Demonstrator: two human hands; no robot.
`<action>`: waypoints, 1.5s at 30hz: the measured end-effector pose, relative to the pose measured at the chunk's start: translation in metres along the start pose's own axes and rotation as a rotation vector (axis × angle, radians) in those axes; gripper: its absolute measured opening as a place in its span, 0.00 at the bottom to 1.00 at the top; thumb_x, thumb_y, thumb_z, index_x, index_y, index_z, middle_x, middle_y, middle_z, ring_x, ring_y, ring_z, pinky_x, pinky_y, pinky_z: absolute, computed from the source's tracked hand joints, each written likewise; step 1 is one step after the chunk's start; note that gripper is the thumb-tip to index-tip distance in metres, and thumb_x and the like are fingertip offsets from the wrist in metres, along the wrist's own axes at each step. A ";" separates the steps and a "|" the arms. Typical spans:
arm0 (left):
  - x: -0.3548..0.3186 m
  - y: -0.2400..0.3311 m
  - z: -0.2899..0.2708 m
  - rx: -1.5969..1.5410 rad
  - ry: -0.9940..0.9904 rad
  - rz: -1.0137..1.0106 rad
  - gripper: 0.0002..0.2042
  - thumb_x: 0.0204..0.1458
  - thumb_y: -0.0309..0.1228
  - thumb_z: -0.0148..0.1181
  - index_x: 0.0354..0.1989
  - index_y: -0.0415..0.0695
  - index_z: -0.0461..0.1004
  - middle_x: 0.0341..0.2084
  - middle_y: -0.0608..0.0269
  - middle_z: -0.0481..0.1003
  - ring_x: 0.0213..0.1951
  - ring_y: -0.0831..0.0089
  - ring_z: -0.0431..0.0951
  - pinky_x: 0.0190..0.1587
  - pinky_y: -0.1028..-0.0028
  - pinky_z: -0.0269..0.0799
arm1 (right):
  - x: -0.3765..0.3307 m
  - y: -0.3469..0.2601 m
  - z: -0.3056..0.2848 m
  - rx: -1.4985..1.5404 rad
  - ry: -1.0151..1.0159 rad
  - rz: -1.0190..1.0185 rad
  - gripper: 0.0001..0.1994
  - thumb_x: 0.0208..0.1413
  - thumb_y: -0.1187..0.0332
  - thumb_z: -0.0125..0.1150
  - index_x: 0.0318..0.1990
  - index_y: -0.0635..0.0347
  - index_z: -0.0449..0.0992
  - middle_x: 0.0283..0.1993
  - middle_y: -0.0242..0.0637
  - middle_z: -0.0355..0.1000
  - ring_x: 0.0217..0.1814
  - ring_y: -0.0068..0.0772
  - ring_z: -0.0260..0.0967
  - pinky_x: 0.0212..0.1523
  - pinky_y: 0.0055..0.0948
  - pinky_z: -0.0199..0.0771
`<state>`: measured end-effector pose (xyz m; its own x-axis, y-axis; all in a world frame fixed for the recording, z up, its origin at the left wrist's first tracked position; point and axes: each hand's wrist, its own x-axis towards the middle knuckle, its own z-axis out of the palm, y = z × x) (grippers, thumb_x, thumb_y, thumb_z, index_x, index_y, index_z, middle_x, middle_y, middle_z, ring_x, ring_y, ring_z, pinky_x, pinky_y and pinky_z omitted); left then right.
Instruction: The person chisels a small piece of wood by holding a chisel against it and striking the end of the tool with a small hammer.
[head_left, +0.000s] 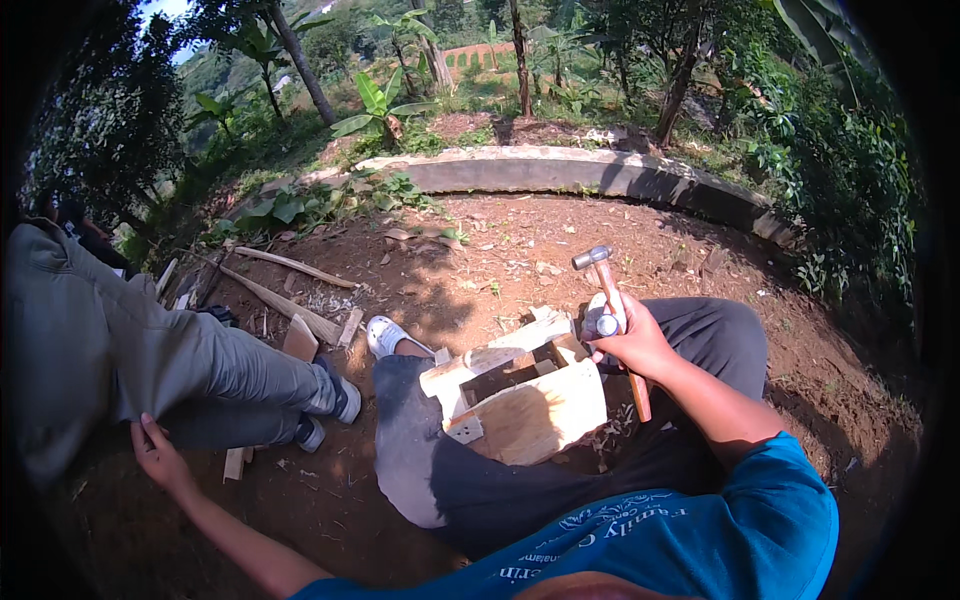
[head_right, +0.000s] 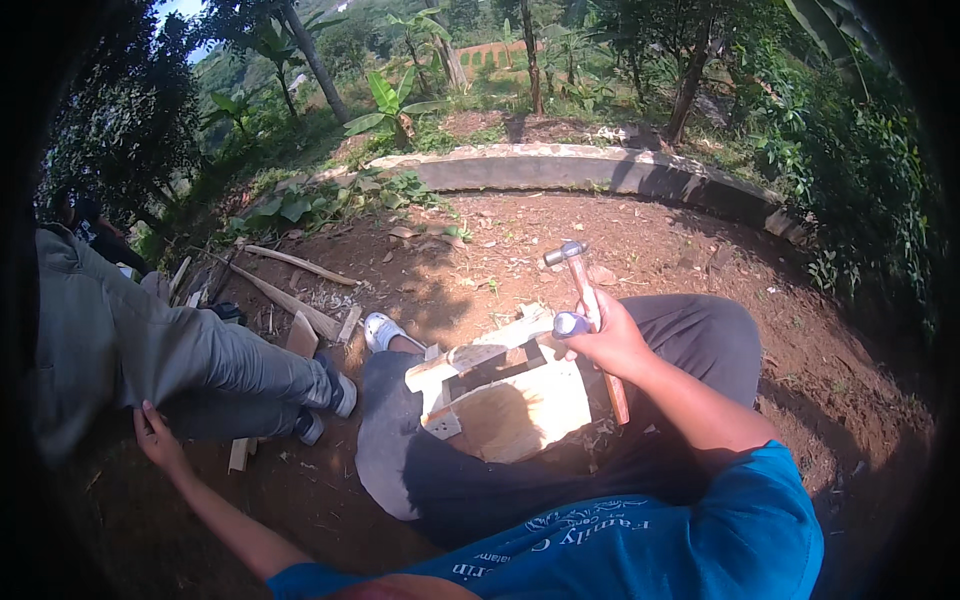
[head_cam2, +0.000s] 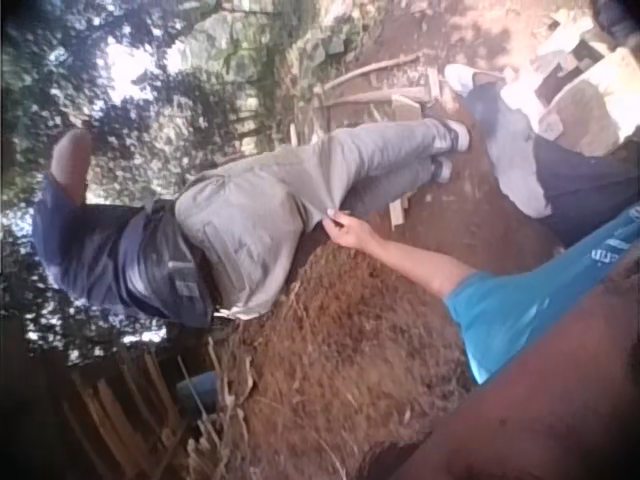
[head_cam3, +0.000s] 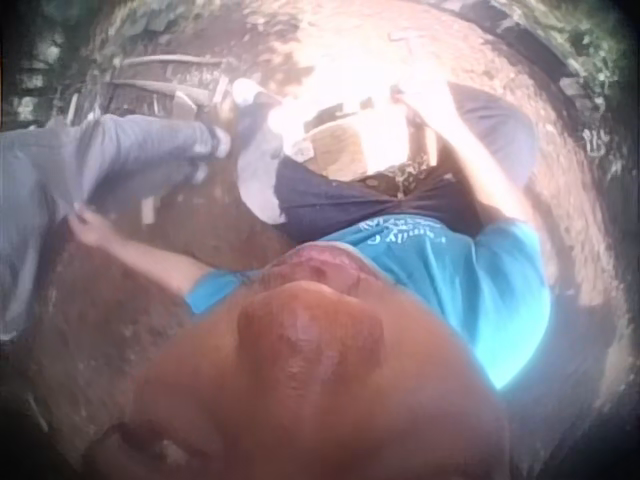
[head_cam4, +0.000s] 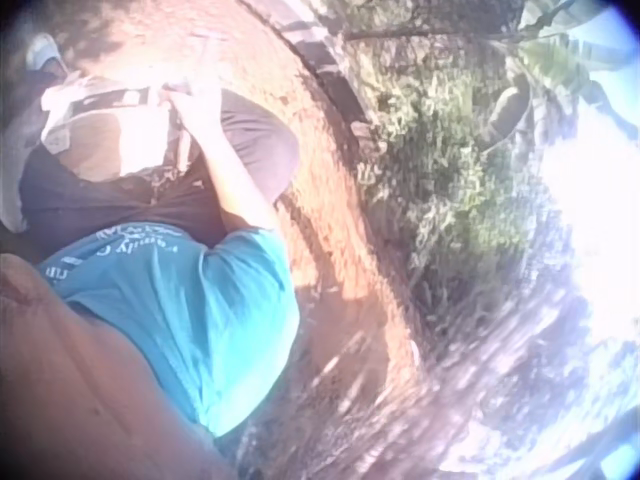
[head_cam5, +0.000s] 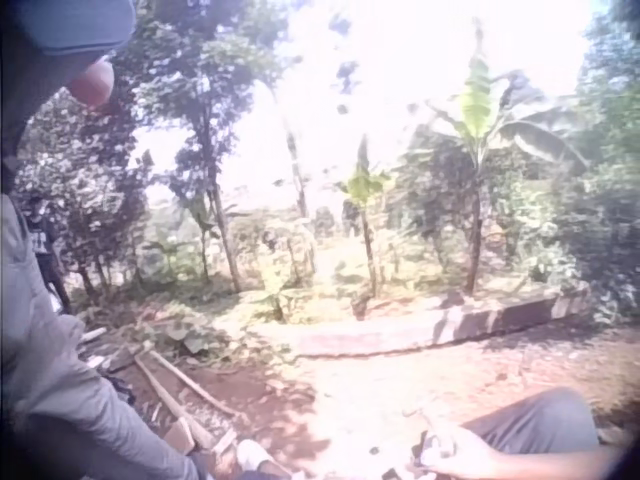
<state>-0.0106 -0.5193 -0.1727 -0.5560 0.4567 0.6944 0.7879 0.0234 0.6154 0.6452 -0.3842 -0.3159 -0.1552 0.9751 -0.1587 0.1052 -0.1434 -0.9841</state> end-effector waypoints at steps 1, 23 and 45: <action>0.000 -0.003 0.001 -0.010 0.006 -0.017 0.18 0.67 0.40 0.50 0.26 0.43 0.64 0.19 0.74 0.57 0.24 0.83 0.56 0.28 0.77 0.50 | -0.003 -0.010 0.002 -0.037 0.017 0.046 0.20 0.48 0.84 0.67 0.46 0.61 0.65 0.33 0.32 0.73 0.27 0.24 0.76 0.29 0.23 0.78; -0.007 0.043 0.043 -0.083 -0.065 -0.005 0.17 0.68 0.40 0.50 0.28 0.44 0.62 0.19 0.75 0.56 0.23 0.85 0.55 0.26 0.78 0.50 | 0.005 0.014 0.001 0.042 -0.064 0.027 0.18 0.51 0.73 0.72 0.39 0.58 0.63 0.33 0.33 0.71 0.30 0.24 0.78 0.26 0.25 0.76; -0.033 0.066 0.057 -0.039 -0.067 -0.078 0.17 0.68 0.38 0.52 0.47 0.33 0.73 0.23 0.70 0.63 0.27 0.81 0.61 0.29 0.77 0.56 | 0.005 -0.002 -0.004 -0.031 -0.056 0.165 0.19 0.51 0.73 0.72 0.40 0.58 0.63 0.31 0.35 0.74 0.28 0.24 0.79 0.17 0.20 0.69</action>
<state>0.0746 -0.4818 -0.1764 -0.5952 0.5136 0.6180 0.7314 0.0276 0.6814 0.6479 -0.3788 -0.3145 -0.1874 0.9278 -0.3225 0.1640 -0.2941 -0.9416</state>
